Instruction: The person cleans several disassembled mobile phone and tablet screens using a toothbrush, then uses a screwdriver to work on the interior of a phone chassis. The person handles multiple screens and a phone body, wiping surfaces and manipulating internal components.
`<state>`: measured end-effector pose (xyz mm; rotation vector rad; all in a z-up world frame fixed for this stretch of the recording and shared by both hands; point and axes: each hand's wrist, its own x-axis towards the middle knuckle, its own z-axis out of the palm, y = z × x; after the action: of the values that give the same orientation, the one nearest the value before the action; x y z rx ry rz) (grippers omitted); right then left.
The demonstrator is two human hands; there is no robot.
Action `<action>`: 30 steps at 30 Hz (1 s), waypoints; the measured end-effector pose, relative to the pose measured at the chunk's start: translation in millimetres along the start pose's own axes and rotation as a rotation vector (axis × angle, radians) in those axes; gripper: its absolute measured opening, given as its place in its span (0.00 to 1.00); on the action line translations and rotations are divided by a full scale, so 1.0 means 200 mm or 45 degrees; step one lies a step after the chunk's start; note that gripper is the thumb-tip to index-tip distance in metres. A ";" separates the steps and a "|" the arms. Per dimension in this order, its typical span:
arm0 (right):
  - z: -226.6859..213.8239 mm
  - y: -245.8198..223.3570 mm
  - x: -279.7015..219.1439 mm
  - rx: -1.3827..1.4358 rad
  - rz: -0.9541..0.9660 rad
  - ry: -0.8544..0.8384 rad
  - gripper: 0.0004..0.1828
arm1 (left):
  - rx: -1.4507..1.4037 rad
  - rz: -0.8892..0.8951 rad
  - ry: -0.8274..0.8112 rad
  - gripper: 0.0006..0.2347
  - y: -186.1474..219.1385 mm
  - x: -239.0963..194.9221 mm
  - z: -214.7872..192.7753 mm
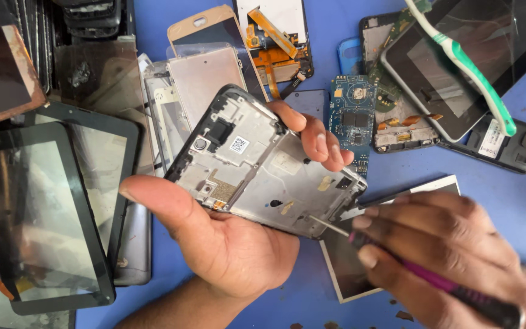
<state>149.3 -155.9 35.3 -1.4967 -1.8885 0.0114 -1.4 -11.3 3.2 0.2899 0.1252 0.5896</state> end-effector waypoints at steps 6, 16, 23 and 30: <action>0.06 -0.01 0.03 -0.009 0.069 0.196 0.08 | 0.022 0.002 0.000 0.46 0.00 0.01 0.01; 0.07 -0.02 -0.03 -0.016 0.037 0.186 0.07 | 0.028 0.019 -0.022 0.45 0.00 0.02 0.01; 0.05 -0.10 0.08 -0.007 0.263 0.233 0.06 | 0.043 0.047 -0.012 0.44 -0.01 0.03 0.02; -0.01 0.03 0.06 0.043 -0.108 0.088 0.13 | 0.059 0.082 -0.004 0.43 0.00 0.03 0.02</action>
<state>155.3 -144.4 41.1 -1.3759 -1.8858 -0.0464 5.4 -9.1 7.5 0.3407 0.1272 0.6508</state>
